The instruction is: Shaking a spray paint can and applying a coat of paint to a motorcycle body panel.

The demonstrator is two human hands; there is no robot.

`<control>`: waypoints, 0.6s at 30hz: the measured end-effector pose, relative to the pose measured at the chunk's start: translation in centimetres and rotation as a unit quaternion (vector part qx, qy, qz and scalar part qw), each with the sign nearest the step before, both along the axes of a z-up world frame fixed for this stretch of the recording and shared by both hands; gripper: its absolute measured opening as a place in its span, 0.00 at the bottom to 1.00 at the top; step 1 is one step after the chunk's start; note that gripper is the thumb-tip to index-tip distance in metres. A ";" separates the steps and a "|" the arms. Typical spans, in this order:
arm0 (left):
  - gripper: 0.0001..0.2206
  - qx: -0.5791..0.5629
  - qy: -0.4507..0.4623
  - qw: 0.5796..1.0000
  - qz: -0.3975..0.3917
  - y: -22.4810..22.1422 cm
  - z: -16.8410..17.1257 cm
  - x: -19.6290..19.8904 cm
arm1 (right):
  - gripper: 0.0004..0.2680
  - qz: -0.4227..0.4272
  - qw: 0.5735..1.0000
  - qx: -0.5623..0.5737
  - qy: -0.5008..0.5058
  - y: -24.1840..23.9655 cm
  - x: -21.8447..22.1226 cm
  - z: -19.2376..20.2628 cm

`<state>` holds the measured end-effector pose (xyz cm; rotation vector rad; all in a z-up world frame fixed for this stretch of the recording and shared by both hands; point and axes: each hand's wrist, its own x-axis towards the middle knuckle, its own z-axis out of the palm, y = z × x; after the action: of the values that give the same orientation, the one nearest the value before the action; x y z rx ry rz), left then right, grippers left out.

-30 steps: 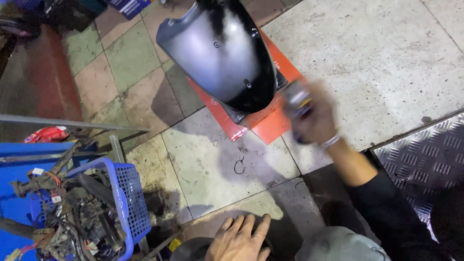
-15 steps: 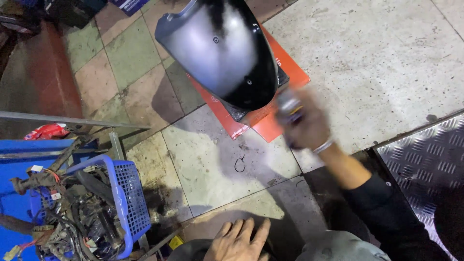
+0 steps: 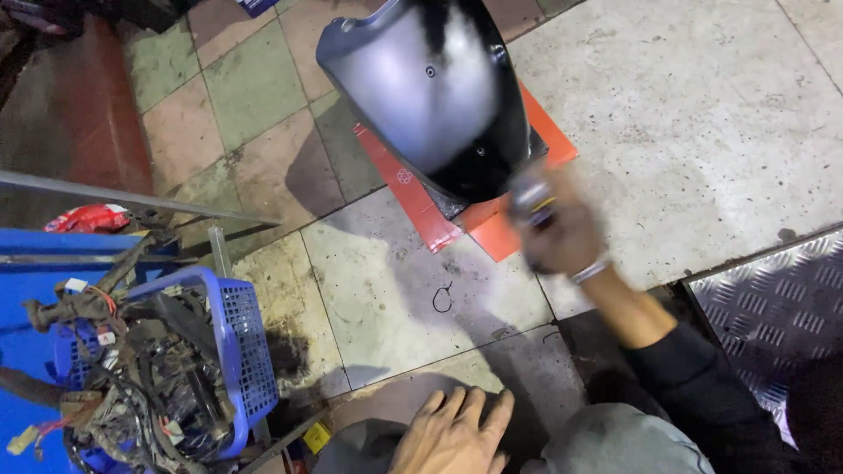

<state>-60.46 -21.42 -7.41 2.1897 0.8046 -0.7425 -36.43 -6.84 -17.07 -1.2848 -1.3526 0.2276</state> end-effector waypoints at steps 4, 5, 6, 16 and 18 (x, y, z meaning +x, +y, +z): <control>0.33 0.108 -0.078 0.991 -0.005 0.7 -0.8 -0.4 | 0.20 0.239 0.969 0.006 -0.068 -2.1 -5.8 -1.3; 0.33 0.113 -0.089 0.990 0.001 0.8 -0.9 -0.5 | 0.27 0.231 0.964 -0.032 -0.130 -2.6 -6.4 -2.5; 0.33 0.111 -0.091 0.990 0.003 0.6 -0.8 -0.8 | 0.27 0.233 0.963 -0.033 -0.132 -1.9 -4.9 -1.3; 0.33 0.084 -0.098 0.991 0.026 1.7 -1.1 -1.3 | 0.19 0.123 0.992 0.012 -0.038 -0.1 -3.8 1.3; 0.33 0.080 -0.104 0.991 0.028 2.7 -0.5 -1.1 | 0.17 0.221 0.974 -0.012 -0.053 -1.0 -6.2 1.4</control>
<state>-61.51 -18.75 -7.89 2.3290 0.8381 -0.4248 -42.67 -7.84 -15.72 -1.0114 -1.7234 0.4879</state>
